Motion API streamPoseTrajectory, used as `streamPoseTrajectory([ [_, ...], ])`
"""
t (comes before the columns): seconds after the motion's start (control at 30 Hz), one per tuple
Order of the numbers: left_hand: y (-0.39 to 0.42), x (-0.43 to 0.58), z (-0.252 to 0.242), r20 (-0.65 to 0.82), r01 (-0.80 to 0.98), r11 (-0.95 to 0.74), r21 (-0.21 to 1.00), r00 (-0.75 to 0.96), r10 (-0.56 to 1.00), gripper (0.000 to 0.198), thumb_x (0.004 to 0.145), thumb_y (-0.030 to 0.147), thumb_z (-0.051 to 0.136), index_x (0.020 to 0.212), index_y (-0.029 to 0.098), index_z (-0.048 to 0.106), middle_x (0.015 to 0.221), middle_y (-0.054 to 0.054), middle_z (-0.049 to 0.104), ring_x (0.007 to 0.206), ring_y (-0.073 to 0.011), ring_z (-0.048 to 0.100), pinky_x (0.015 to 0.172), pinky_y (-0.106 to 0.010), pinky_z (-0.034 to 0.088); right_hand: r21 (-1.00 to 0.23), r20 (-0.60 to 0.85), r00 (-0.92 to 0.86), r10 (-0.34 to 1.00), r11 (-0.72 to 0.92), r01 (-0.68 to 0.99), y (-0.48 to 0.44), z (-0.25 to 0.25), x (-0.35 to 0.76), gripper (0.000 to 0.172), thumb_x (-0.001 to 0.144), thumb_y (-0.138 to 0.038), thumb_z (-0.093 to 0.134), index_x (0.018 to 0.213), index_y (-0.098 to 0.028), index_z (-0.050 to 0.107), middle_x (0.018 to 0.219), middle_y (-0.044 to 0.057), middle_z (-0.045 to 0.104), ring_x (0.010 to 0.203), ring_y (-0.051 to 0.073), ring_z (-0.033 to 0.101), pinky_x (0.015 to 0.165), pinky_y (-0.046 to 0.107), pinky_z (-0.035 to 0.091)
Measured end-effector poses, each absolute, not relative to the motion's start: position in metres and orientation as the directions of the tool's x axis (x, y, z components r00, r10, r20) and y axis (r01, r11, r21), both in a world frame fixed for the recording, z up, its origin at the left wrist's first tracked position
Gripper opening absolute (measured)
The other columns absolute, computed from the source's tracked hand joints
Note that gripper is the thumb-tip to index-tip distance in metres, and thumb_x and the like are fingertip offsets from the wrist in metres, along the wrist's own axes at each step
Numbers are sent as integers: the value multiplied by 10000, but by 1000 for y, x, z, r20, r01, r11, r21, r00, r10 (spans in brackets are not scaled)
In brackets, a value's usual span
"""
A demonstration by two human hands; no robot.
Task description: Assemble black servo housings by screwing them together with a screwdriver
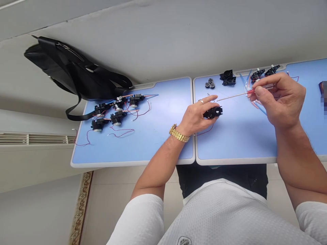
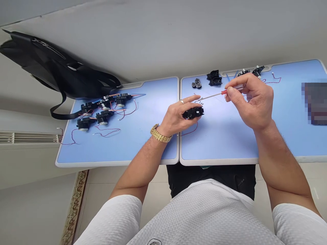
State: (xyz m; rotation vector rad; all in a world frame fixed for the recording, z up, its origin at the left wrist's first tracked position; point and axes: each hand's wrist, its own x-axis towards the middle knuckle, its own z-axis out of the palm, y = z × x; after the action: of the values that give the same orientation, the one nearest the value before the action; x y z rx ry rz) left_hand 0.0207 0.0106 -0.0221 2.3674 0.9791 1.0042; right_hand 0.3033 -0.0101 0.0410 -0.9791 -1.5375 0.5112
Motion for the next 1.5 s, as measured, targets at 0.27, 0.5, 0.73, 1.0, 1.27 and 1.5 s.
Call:
streamPoseTrajectory([
  [0.27, 8, 26, -11, 262, 359, -423, 832, 417, 870, 287, 933, 354, 834, 1183, 220, 880, 1107, -47, 917, 926, -183, 848, 883, -318, 705, -787, 600, 46, 799, 578, 215, -19, 44, 296, 70, 1032, -475, 874, 1035, -405, 874, 880, 12, 806, 730, 267, 778, 625, 497, 602],
  [0.5, 7, 27, -8, 219, 360, -394, 846, 439, 871, 269, 913, 332, 829, 1147, 214, 885, 1099, -50, 915, 937, -188, 844, 885, -314, 696, -773, 595, -29, 803, 581, 254, -20, 43, 294, 42, 1058, -434, 835, 1037, -410, 863, 844, -15, 790, 722, 246, 751, 654, 474, 574],
  [0.73, 5, 28, -9, 227, 364, -410, 837, 451, 863, 294, 907, 322, 809, 1167, 215, 894, 1084, -40, 915, 922, -181, 843, 885, -306, 681, -755, 599, -51, 799, 585, 297, -18, 39, 292, 104, 1062, -489, 825, 1021, -395, 845, 819, -31, 802, 698, 240, 743, 677, 472, 587],
  [1.0, 5, 28, -9, 209, 403, -416, 815, 466, 860, 275, 916, 324, 812, 1164, 230, 885, 1074, -27, 916, 925, -189, 851, 884, -308, 687, -748, 594, -60, 802, 578, 326, -18, 40, 293, 77, 1061, -464, 813, 1004, -417, 832, 802, -43, 809, 690, 246, 735, 679, 492, 583],
  [1.27, 4, 29, -8, 211, 408, -421, 810, 467, 859, 268, 916, 310, 801, 1154, 225, 888, 1049, -25, 911, 898, -186, 844, 865, -307, 677, -757, 574, -77, 816, 563, 331, -18, 42, 292, 82, 1066, -422, 801, 986, -427, 817, 808, -45, 806, 692, 249, 743, 675, 494, 611],
  [1.5, 5, 28, -7, 206, 422, -423, 802, 470, 858, 274, 910, 312, 806, 1157, 228, 891, 1042, -25, 909, 879, -181, 831, 857, -306, 671, -753, 573, -94, 814, 568, 334, -17, 41, 293, 105, 1066, -361, 781, 1000, -433, 821, 813, -44, 806, 699, 249, 747, 669, 494, 620],
])
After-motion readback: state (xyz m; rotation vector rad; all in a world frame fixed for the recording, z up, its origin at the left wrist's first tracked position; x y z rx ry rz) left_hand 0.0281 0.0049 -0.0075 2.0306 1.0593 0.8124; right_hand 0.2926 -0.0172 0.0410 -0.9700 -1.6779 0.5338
